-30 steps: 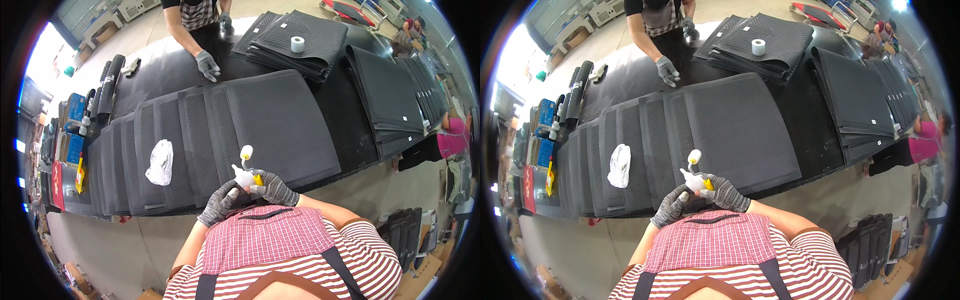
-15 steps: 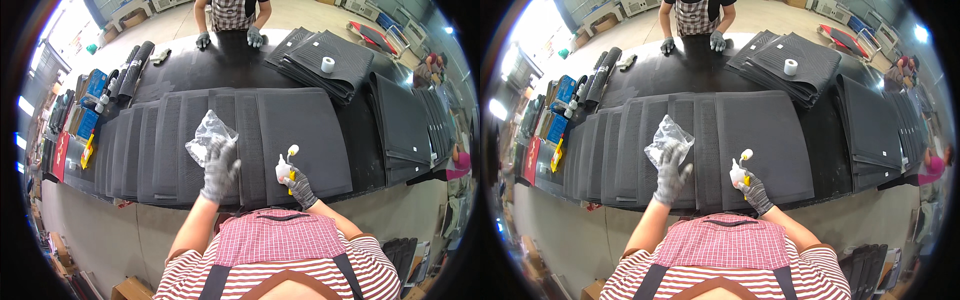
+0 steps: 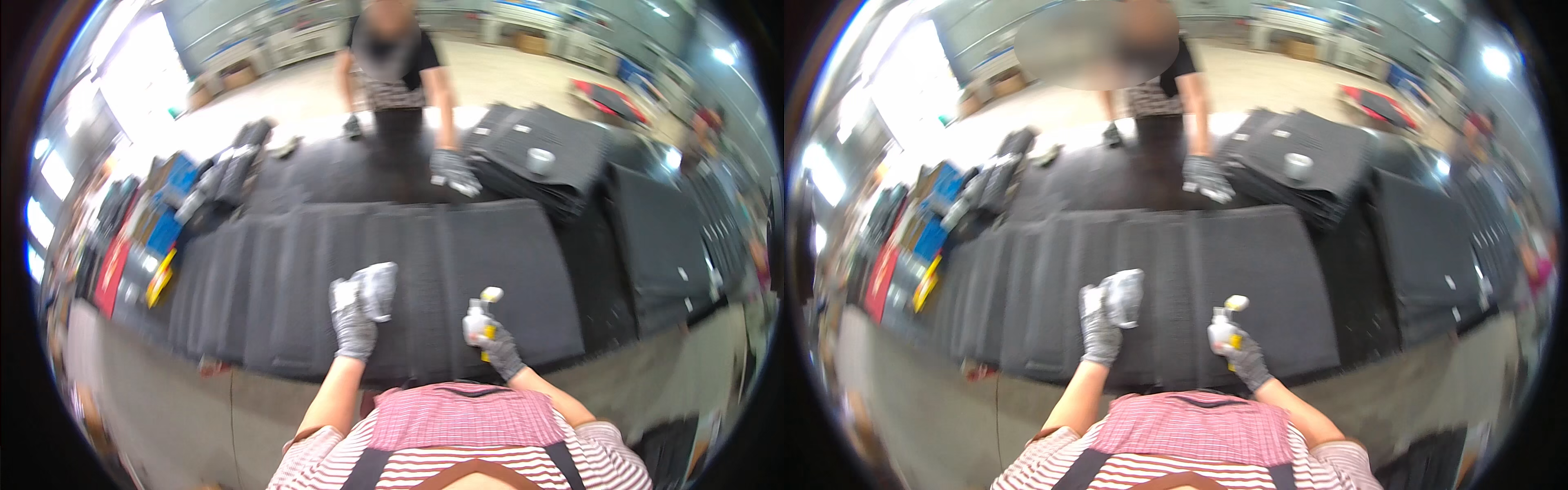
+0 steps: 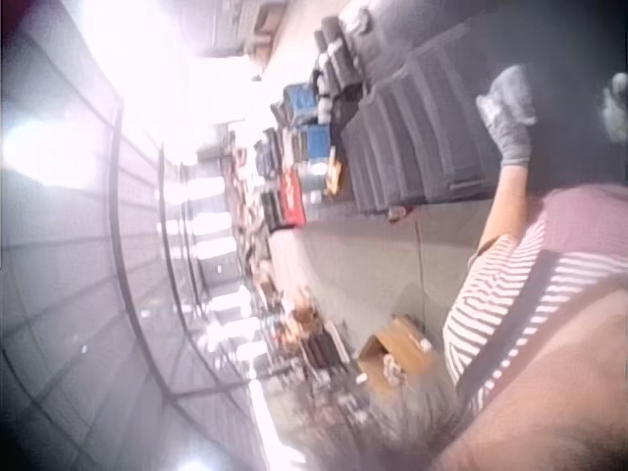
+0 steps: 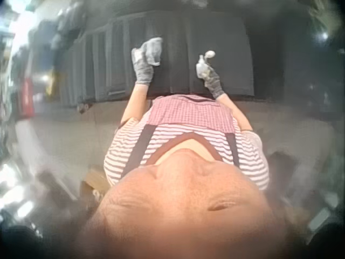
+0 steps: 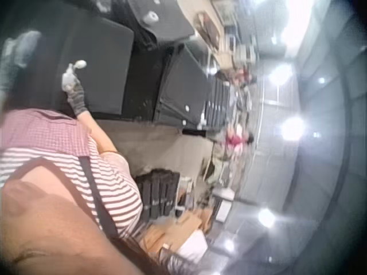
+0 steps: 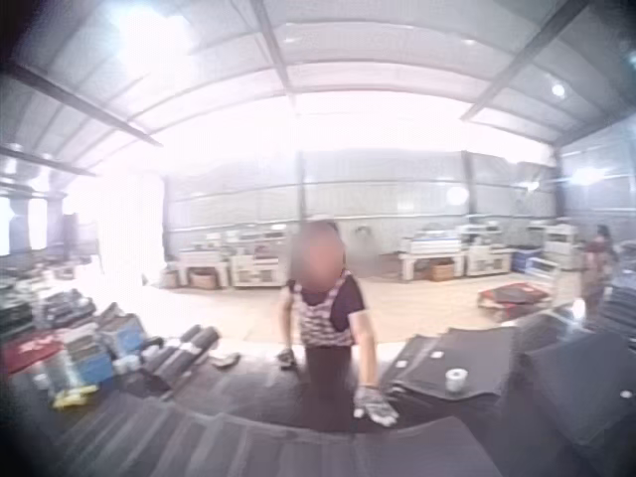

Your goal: The person sorts through a stack of black textured mats on a table, moving them one at a time into separate piles. They then take a white label, apply glue from a bottle, and use a small roller to press it onto a mat.

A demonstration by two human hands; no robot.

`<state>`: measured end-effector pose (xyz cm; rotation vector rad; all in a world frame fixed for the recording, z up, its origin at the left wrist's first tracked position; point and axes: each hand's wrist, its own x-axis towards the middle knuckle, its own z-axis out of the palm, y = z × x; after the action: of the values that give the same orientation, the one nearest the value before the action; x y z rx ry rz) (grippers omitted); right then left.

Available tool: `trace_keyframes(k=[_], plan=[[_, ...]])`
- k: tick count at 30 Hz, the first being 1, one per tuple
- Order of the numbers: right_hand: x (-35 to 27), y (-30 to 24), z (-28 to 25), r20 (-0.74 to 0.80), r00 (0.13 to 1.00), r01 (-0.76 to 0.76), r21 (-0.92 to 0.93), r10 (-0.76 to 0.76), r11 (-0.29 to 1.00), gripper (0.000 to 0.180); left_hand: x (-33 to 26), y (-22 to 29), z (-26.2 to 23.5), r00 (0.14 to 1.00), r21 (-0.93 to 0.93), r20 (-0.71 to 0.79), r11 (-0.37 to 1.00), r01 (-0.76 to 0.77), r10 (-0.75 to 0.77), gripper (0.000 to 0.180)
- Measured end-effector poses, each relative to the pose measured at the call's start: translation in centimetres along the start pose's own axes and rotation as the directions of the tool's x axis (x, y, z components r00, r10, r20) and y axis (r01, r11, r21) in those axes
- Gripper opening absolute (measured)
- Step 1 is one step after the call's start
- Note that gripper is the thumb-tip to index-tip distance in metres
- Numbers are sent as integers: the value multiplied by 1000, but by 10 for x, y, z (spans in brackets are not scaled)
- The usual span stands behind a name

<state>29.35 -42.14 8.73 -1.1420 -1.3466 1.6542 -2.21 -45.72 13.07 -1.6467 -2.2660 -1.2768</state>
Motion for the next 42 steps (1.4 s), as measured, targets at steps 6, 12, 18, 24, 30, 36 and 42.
trace_keyframes(k=[6,12,18,24,30,36,42], plan=[[1,27,-6,-18,998,66,-19,-67,998,48,-38,-41,7,979,-482,-28,861,164,-202,39],[3,13,1,-14,993,114,-63,-116,991,50,-35,-1,-1,857,-952,298,-68,298,-421,44],[4,27,-14,-36,987,138,-278,-154,951,49,-87,-82,26,985,30,170,999,-11,6,37],[2,-10,-39,-33,994,93,-178,-100,980,51,-92,-51,12,750,-909,369,-47,414,-549,31],[31,-46,-192,-103,897,300,-572,-430,763,30,-112,3,18,866,-718,64,580,385,-495,38],[46,-16,-277,-360,896,-25,-621,-258,783,28,-138,34,2,888,-306,12,844,441,-460,34],[64,76,-343,-417,890,-67,-515,-181,855,45,-123,85,8,970,68,-73,969,236,-231,30]])
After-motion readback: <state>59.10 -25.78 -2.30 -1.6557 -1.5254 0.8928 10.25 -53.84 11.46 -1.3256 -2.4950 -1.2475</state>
